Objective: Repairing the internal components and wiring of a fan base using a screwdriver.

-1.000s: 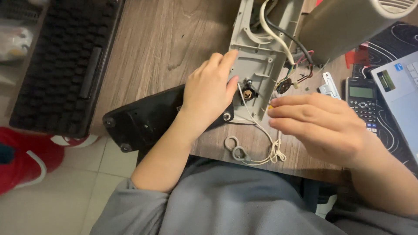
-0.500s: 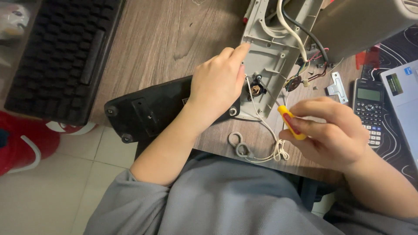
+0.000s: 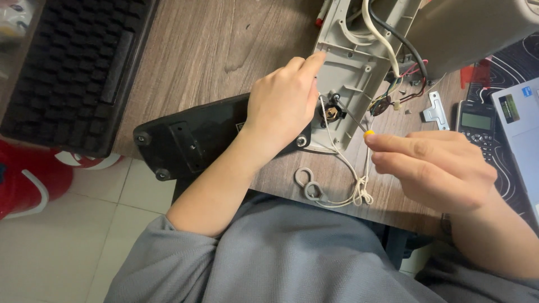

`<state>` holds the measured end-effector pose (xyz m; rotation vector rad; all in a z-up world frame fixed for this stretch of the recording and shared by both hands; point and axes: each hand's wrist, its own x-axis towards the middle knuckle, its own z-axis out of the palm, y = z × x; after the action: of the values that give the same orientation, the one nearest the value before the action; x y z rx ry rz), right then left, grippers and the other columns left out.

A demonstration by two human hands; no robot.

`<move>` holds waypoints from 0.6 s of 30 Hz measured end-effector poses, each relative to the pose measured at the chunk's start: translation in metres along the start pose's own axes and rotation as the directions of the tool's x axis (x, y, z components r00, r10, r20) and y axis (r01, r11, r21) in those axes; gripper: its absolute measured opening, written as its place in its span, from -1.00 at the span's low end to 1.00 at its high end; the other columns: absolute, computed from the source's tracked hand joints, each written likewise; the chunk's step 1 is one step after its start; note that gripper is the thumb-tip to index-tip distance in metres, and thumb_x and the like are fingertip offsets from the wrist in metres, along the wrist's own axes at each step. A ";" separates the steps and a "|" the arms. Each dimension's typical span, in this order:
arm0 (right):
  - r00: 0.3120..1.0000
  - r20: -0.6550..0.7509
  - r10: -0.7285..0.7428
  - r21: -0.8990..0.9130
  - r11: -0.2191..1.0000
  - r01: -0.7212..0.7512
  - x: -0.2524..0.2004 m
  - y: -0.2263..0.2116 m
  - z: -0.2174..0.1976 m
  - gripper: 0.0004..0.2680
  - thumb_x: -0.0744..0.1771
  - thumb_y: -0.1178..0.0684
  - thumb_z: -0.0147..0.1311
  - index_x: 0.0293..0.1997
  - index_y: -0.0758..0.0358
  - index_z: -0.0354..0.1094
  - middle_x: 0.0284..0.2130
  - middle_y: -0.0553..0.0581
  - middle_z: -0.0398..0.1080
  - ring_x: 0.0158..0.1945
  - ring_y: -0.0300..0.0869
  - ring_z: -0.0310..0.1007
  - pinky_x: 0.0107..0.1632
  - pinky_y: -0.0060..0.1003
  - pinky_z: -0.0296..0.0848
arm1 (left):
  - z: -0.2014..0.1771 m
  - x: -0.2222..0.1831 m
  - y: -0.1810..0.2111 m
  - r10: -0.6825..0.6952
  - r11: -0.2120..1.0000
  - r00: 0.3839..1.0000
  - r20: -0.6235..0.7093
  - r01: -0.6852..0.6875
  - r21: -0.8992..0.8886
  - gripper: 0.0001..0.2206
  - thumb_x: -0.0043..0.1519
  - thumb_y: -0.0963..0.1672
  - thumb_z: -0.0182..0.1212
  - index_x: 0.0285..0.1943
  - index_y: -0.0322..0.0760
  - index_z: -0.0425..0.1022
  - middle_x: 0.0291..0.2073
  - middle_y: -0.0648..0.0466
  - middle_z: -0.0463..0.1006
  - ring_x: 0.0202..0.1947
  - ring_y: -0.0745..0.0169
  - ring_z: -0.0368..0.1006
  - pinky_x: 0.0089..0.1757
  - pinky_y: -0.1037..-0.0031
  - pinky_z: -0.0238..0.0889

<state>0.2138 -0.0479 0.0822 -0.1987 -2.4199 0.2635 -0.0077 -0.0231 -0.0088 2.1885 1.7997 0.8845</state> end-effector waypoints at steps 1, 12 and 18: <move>1.000 -0.001 -0.025 -0.008 1.000 0.025 0.000 0.000 0.001 -0.82 0.38 0.28 -0.20 -0.29 0.52 0.39 -0.33 0.53 0.51 -0.63 -0.07 0.24 -0.55 -0.29 0.24 | 0.000 0.000 0.000 -0.006 1.000 1.000 0.002 0.006 0.001 -0.64 0.27 -0.18 0.14 0.27 -0.15 0.37 -0.30 0.06 0.56 -0.45 -0.12 0.55 -0.52 0.11 0.36; 0.993 -0.121 0.006 -0.033 0.999 -0.010 -0.041 0.006 0.023 -0.81 0.29 0.22 0.32 -0.19 0.47 0.33 -0.28 0.52 0.49 -0.46 -0.09 0.49 -0.44 -0.24 0.51 | -0.001 0.000 0.001 0.001 1.000 1.000 -0.003 -0.001 0.008 -0.65 0.28 -0.19 0.14 0.28 -0.18 0.39 -0.30 0.05 0.57 -0.46 -0.05 0.56 -0.55 0.18 0.37; 0.981 -0.192 -0.021 -0.096 0.995 0.003 -0.052 0.010 0.029 -0.75 0.27 0.16 0.39 -0.17 0.48 0.33 -0.27 0.51 0.50 -0.39 -0.08 0.55 -0.36 -0.17 0.61 | -0.001 -0.001 0.001 0.016 1.000 1.000 -0.009 -0.016 0.008 -0.64 0.27 -0.19 0.16 0.29 -0.18 0.38 -0.29 0.04 0.57 -0.45 -0.04 0.56 -0.54 0.20 0.38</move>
<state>0.2349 -0.0529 0.0253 -0.2406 -2.2418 0.1175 -0.0075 -0.0242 -0.0079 2.2097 1.7956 0.8931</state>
